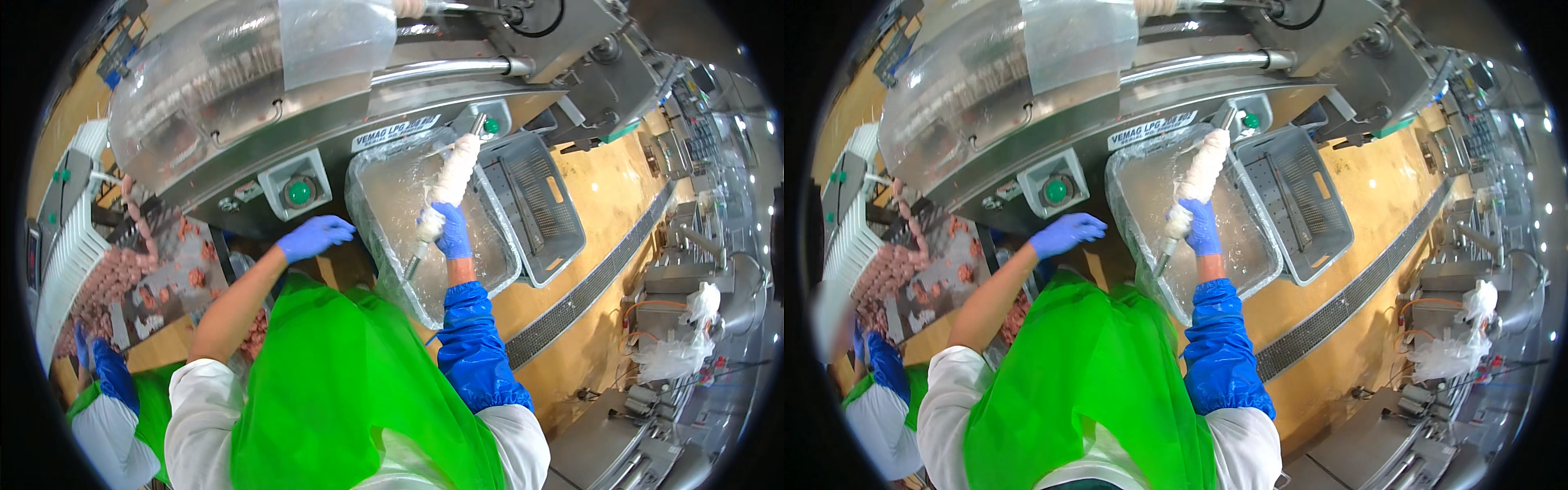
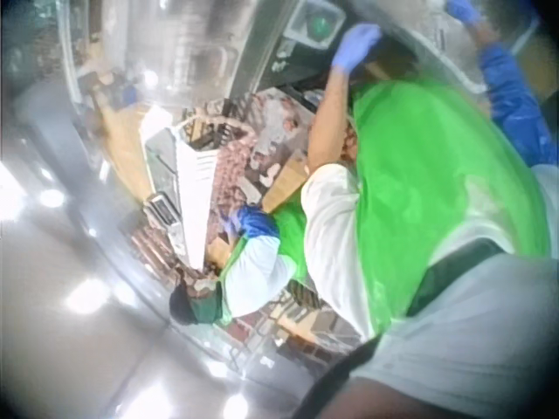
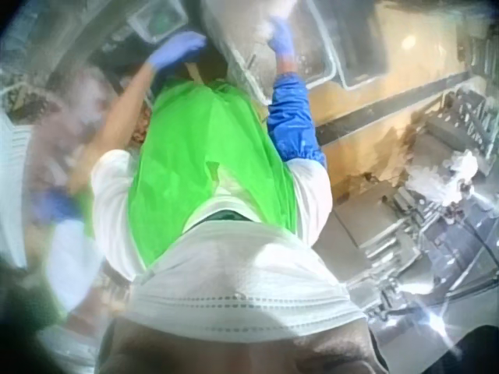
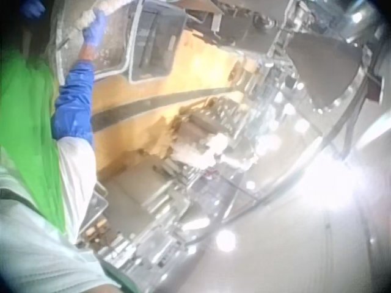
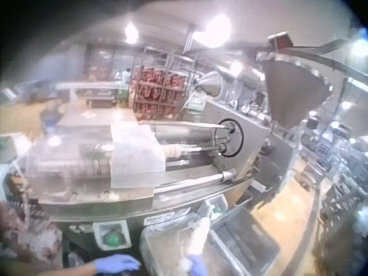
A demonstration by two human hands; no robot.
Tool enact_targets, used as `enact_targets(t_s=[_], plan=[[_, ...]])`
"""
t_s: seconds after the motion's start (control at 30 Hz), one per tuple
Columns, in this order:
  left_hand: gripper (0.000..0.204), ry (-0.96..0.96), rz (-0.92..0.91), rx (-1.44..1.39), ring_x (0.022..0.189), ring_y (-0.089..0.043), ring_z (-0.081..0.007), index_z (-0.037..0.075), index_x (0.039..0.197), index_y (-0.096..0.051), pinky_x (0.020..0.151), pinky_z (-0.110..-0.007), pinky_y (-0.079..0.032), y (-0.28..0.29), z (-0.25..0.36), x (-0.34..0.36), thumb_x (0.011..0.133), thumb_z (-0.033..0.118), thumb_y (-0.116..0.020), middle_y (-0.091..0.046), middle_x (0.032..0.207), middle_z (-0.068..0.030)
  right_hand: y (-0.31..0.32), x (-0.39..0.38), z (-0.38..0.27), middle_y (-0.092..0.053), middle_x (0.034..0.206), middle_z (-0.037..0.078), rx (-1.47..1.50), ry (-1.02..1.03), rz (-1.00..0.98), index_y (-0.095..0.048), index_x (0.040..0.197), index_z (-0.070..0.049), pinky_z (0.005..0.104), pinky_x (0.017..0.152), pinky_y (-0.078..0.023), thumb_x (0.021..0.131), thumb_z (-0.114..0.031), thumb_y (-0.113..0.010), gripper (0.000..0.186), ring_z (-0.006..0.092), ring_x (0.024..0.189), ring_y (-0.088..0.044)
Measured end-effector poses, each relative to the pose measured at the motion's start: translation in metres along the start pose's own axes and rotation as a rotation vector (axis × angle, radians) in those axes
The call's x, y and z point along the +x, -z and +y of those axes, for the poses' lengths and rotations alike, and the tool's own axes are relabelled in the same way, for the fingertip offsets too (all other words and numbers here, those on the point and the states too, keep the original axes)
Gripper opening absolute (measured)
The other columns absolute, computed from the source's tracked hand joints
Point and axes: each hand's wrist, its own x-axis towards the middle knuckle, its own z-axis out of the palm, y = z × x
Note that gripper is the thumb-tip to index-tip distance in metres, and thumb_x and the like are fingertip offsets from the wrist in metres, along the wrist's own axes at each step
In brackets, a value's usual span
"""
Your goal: The person operates a sausage stuffing machine in a meat processing facility. They repeatedly dip a white casing into a water bath, attach it to the machine's stuffer, and guide the casing as it fills with ground meat. The person also handles raw meat pieces on the conveyor and adjusts the machine's components.
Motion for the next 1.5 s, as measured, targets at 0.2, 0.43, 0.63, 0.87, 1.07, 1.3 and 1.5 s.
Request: enact_targets(t_s=[0.2,0.43,0.63,0.87,1.07,1.3,1.5], plan=[[0.04,-0.099,-0.021,0.085,0.076,-0.058,-0.0187,0.001,0.108,-0.06,0.072,-0.036,-0.049,-0.07,0.06,0.033,0.091,0.037,-0.065,-0.064,0.089,-0.0076,-0.062,-0.002,-0.014,-0.061,0.087,0.015,0.119,0.15,-0.189,-0.051,0.112,-0.002,0.042,0.076,-0.054,0.08,-0.018,-0.065,0.038,0.0299,0.075,-0.063],[0.039,-0.299,0.521,0.617,0.072,-0.06,-0.0431,0.003,0.083,-0.061,0.062,-0.049,-0.046,-0.04,0.07,-0.009,0.085,0.041,-0.064,-0.062,0.076,-0.0221,-0.062,-0.027,-0.043,-0.066,0.079,0.01,-1.281,0.186,-0.149,-0.067,0.102,-0.002,0.0323,0.077,-0.051,0.088,-0.036,-0.065,0.037,0.0205,0.078,-0.065],[0.037,-0.083,0.664,0.904,0.072,-0.062,-0.0412,0.007,0.087,-0.061,0.062,-0.05,-0.048,-0.009,0.055,-0.057,0.085,0.044,-0.064,-0.064,0.075,-0.0189,0.046,-0.026,-0.085,-0.06,0.065,0.009,-0.81,0.47,0.125,-0.063,0.079,0.0,0.0332,0.064,-0.05,0.09,-0.026,-0.061,0.028,0.021,0.064,-0.061],[0.034,-0.131,0.735,0.83,0.073,-0.062,-0.0406,0.009,0.095,-0.064,0.062,-0.047,-0.049,0.013,0.032,-0.075,0.085,0.042,-0.063,-0.065,0.078,-0.0185,0.186,-0.005,-0.059,-0.063,0.092,0.015,-1.797,0.545,0.545,-0.059,0.106,0.005,0.0352,0.071,-0.054,0.088,-0.033,-0.064,0.042,0.026,0.08,-0.065],[0.03,-0.255,0.654,0.392,0.06,-0.056,-0.0221,0.004,0.089,-0.065,0.058,-0.035,-0.045,0.001,0.043,-0.063,0.087,0.034,-0.067,-0.06,0.069,-0.0082,-0.05,-0.017,-0.044,-0.066,0.103,0.011,-0.68,0.051,-0.122,-0.055,0.127,-0.002,0.0294,0.08,-0.051,0.096,-0.044,-0.053,0.051,0.0172,0.089,-0.065],[0.048,-0.422,0.393,-0.154,0.09,-0.055,-0.0123,0.001,0.124,-0.048,0.081,-0.03,-0.048,-0.068,0.06,-0.026,0.09,0.029,-0.065,-0.058,0.106,-0.0064,-0.179,-0.003,0.029,-0.061,0.108,0.01,-0.231,0.376,-0.195,-0.05,0.127,-0.002,0.034,0.084,-0.051,0.084,-0.015,-0.067,0.048,0.0179,0.096,-0.062],[0.044,-0.598,0.355,0.939,0.112,-0.053,-0.0359,0.005,0.123,-0.054,0.099,-0.043,-0.042,-0.009,0.124,-0.049,0.083,0.02,-0.067,-0.056,0.118,-0.0176,-0.146,-0.004,-0.017,-0.06,0.111,0.007,-0.765,0.585,-0.352,-0.051,0.127,0.001,0.0311,0.09,-0.046,0.079,-0.011,-0.069,0.051,0.0151,0.103,-0.055]])
